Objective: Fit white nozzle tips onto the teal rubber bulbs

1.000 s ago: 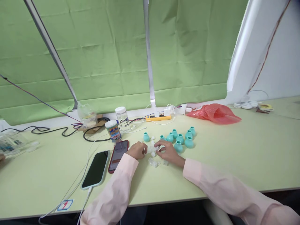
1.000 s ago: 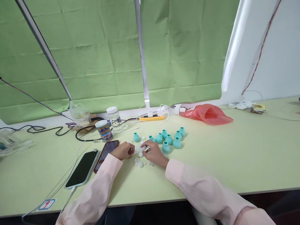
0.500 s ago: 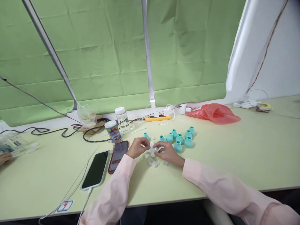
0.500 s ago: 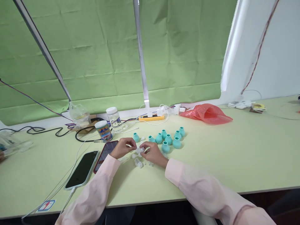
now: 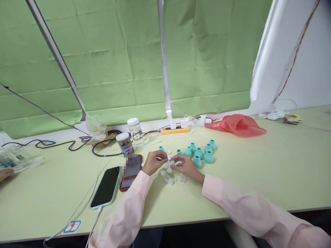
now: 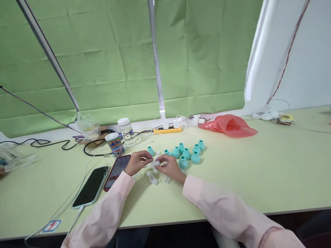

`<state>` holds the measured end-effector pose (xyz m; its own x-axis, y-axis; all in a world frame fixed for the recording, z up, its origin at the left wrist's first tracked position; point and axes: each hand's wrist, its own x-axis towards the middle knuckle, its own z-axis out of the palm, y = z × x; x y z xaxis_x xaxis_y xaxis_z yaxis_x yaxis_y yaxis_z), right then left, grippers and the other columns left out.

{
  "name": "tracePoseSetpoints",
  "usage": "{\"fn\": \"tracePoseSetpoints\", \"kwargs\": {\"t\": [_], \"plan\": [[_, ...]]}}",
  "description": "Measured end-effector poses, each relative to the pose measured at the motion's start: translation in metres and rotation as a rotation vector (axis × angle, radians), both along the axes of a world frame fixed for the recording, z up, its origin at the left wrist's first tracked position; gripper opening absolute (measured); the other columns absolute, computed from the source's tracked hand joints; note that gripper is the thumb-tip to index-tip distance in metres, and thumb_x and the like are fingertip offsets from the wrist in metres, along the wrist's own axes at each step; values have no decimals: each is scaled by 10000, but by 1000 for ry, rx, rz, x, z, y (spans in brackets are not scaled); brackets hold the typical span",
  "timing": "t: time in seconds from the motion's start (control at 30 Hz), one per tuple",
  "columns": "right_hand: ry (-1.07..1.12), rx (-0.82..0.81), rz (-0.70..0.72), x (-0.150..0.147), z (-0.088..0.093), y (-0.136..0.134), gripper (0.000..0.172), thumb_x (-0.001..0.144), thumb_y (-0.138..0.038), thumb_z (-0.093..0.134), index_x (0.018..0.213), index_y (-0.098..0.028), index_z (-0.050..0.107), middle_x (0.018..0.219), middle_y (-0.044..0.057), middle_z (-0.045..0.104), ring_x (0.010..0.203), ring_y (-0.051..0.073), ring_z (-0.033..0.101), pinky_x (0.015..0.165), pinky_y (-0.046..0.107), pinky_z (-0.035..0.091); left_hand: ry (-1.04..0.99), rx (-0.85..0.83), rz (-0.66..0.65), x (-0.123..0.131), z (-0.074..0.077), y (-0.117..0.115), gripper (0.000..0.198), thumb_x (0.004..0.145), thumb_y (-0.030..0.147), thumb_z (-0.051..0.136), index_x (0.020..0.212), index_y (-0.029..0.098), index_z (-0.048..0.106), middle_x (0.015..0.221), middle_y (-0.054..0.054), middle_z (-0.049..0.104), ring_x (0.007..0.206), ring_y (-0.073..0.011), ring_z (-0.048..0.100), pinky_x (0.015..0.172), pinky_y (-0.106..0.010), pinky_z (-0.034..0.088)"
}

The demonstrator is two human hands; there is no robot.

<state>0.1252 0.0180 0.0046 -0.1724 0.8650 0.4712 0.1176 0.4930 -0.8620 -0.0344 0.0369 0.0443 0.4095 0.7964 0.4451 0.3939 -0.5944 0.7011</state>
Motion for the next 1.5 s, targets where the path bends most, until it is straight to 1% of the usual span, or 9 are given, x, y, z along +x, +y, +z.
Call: {"fn": "tracePoseSetpoints", "kwargs": {"t": [0.17,0.37,0.5,0.63,0.8,1.03,1.2,1.4,1.5], "plan": [[113,-65,-29,0,-1,3,202,552,-240,632,717,-141,568,720,43,593,660,155,566,583,285,499,44,104,-6,2,3,-6,149,664,167,487,755,147,603,718,-28,619,648,-113,564,610,-230,473],[196,-67,-64,0,-1,5,217,556,-267,634,714,-133,570,675,46,588,607,151,559,523,282,505,166,298,28,2,9,-11,265,574,144,574,831,198,612,802,-23,602,810,-156,500,730,-287,429],[203,-54,-56,0,4,2,220,564,-271,630,729,-136,576,645,39,585,570,140,555,508,272,502,176,323,29,5,8,-10,316,562,177,607,876,204,595,790,-17,607,832,-165,461,724,-292,420],[226,-43,-39,-1,7,-1,213,553,-269,640,713,-143,576,654,35,587,555,131,551,498,263,501,188,337,40,6,5,-9,276,587,216,602,861,184,599,773,-31,605,786,-159,470,702,-293,417],[239,-54,-28,-1,5,0,218,529,-258,659,697,-141,585,633,31,588,554,136,550,492,267,499,219,381,9,7,5,-9,218,608,218,576,816,160,606,747,-44,607,740,-152,495,680,-284,416],[249,-64,-43,0,7,-1,215,517,-253,667,686,-138,601,602,25,585,514,129,544,492,268,489,188,380,-21,7,3,-9,192,614,189,558,799,160,601,692,-29,616,662,-137,516,612,-255,425],[277,-53,-32,-1,11,-3,233,499,-270,678,681,-147,601,603,17,585,508,127,544,494,268,488,146,394,-36,7,3,-9,181,616,200,562,786,160,609,694,-38,614,675,-139,528,631,-266,435],[286,-40,-18,-1,11,-3,238,497,-267,681,682,-148,594,625,21,585,521,126,543,486,262,486,84,230,-23,9,0,-10,302,604,247,585,892,158,564,763,-37,608,672,-122,548,581,-232,463],[271,-37,-8,-1,11,-4,247,503,-284,676,690,-149,589,631,24,583,531,131,545,485,264,489,83,182,-20,9,-1,-9,231,626,282,573,805,137,588,716,-44,618,632,-120,554,572,-232,465]]}}
